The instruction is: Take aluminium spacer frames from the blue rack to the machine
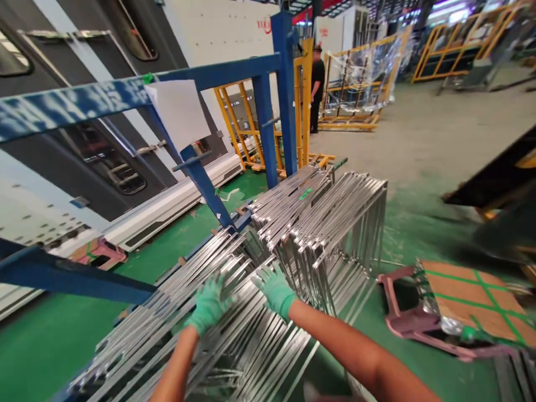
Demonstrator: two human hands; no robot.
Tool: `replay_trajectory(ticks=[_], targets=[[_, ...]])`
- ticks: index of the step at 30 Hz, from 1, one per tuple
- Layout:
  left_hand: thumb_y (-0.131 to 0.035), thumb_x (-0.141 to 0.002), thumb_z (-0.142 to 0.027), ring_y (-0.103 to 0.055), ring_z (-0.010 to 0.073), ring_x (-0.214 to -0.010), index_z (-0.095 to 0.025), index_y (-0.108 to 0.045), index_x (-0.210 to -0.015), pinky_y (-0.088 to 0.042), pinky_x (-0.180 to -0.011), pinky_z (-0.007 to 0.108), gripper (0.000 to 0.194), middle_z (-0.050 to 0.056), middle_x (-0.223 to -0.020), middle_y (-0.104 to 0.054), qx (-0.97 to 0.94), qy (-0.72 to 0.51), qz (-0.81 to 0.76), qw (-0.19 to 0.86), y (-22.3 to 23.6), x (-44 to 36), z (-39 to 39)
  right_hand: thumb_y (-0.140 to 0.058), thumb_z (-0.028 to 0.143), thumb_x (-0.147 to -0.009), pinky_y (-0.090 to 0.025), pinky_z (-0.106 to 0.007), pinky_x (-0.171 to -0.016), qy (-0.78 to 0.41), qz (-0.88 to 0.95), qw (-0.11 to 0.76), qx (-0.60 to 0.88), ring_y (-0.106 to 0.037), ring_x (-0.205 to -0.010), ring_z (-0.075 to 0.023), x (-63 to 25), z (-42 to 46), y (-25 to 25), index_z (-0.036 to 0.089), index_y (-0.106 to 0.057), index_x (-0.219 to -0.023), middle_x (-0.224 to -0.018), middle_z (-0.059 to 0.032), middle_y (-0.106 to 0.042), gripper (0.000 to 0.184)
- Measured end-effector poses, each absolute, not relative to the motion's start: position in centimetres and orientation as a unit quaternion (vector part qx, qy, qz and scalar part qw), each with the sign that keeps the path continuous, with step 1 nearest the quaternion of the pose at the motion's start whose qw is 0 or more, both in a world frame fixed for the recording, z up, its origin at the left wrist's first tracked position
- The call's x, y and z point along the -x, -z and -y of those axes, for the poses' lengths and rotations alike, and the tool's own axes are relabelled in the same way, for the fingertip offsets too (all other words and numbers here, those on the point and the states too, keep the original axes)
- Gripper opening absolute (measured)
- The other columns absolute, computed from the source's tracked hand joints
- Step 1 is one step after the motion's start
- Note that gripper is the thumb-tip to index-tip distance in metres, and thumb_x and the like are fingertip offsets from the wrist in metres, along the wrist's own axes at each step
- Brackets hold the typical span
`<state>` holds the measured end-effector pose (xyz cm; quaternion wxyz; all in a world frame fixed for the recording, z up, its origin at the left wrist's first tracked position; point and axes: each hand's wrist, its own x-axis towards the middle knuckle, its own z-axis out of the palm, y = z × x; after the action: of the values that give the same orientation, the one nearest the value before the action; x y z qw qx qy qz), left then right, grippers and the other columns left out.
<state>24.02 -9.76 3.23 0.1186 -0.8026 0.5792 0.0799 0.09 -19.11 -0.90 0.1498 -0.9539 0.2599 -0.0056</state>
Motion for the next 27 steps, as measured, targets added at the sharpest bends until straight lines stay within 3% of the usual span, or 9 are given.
replay_trajectory(ticks=[3,7,10,13,16,19,22,24,27], targets=[[-0.061,-0.090,-0.054,-0.021,0.0360,-0.160,-0.024,-0.025,-0.166,-0.016,-0.130,0.057,0.089,0.011,-0.174,-0.021,0.751,-0.094,-0.634,0.158,-1.4,-19.9,7.0,-0.073,0.039,-0.087,-0.001,-0.071,-0.128,0.024,-0.303,0.144,0.942,-0.010,-0.161,-0.0404,-0.4,19.3,2.2,0.021,-0.023,-0.165,-0.174,-0.0191,-0.010,0.095],[-0.058,-0.092,-0.033,-0.036,0.0349,-0.154,-0.021,-0.031,-0.165,-0.027,-0.127,0.049,0.079,0.018,-0.168,-0.036,0.789,-0.027,-0.594,0.156,-0.3,-18.7,6.4,-0.066,0.041,-0.091,-0.006,-0.073,-0.126,0.060,-0.304,0.173,0.935,-0.006,-0.161,-0.0411,2.1,16.4,4.4,0.025,-0.018,-0.166,-0.175,-0.0166,-0.005,0.091],[-0.069,-0.084,-0.041,-0.051,0.0350,-0.142,-0.020,-0.036,-0.163,-0.043,-0.115,0.046,0.088,0.019,-0.158,-0.050,0.815,-0.046,-0.559,0.144,-0.9,-20.0,6.1,-0.059,0.034,-0.089,-0.011,-0.072,-0.126,0.037,-0.369,0.193,0.909,-0.014,-0.160,-0.0410,7.1,14.1,6.4,0.023,-0.026,-0.165,-0.174,-0.0175,-0.014,0.083],[-0.079,-0.073,-0.049,-0.058,0.0364,-0.133,-0.033,-0.049,-0.154,-0.048,-0.108,0.051,0.088,0.014,-0.148,-0.060,0.839,-0.062,-0.523,0.137,-2.4,-21.5,4.6,-0.057,0.028,-0.084,-0.019,-0.067,-0.127,0.022,-0.461,0.188,0.867,-0.025,-0.157,-0.0404,15.2,12.7,9.4,0.018,-0.039,-0.160,-0.169,-0.0203,-0.029,0.079],[-0.068,-0.085,-0.061,-0.058,0.0360,-0.130,-0.031,-0.051,-0.150,-0.047,-0.108,0.059,0.073,0.014,-0.144,-0.061,0.861,-0.048,-0.487,0.138,-4.6,-22.6,2.8,-0.051,0.037,-0.087,-0.031,-0.063,-0.124,0.080,-0.565,0.172,0.803,-0.040,-0.150,-0.0410,24.8,11.5,13.8,0.007,-0.057,-0.147,-0.157,-0.0252,-0.049,0.067],[-0.057,-0.095,-0.063,-0.056,0.0332,-0.132,-0.025,-0.053,-0.147,-0.047,-0.110,0.058,0.065,0.014,-0.148,-0.056,0.877,-0.032,-0.457,0.142,-6.9,-22.2,2.3,-0.047,0.047,-0.084,-0.039,-0.065,-0.119,0.171,-0.637,0.181,0.729,-0.051,-0.140,-0.0442,32.8,10.3,18.6,0.007,-0.066,-0.134,-0.148,-0.0269,-0.057,0.067],[-0.059,-0.096,-0.060,-0.053,0.0332,-0.136,-0.025,-0.053,-0.146,-0.046,-0.113,0.058,0.062,0.014,-0.152,-0.053,0.890,-0.025,-0.436,0.133,-7.7,-18.8,3.8,-0.042,0.060,-0.075,-0.044,-0.062,-0.117,0.221,-0.685,0.266,0.641,-0.058,-0.132,-0.0469,37.0,9.8,21.9,0.001,-0.067,-0.127,-0.137,-0.0322,-0.063,0.082],[-0.060,-0.095,-0.059,-0.050,0.0350,-0.140,-0.024,-0.052,-0.149,-0.043,-0.115,0.062,0.065,0.015,-0.154,-0.052,0.895,-0.027,-0.430,0.116,-6.9,-14.9,5.9,-0.044,0.066,-0.066,-0.047,-0.060,-0.115,0.236,-0.695,0.352,0.580,-0.063,-0.126,-0.0483,38.2,10.2,22.6,0.004,-0.068,-0.122,-0.129,-0.0321,-0.067,0.087],[-0.063,-0.094,-0.058,-0.049,0.0374,-0.142,-0.025,-0.053,-0.149,-0.040,-0.116,0.065,0.064,0.014,-0.152,-0.056,0.897,-0.042,-0.435,0.072,-4.9,-8.4,10.1,-0.052,0.067,-0.059,-0.056,-0.055,-0.105,0.255,-0.664,0.481,0.513,-0.071,-0.112,-0.0439,39.1,12.1,22.0,0.022,-0.073,-0.103,-0.112,-0.0227,-0.077,0.067]])
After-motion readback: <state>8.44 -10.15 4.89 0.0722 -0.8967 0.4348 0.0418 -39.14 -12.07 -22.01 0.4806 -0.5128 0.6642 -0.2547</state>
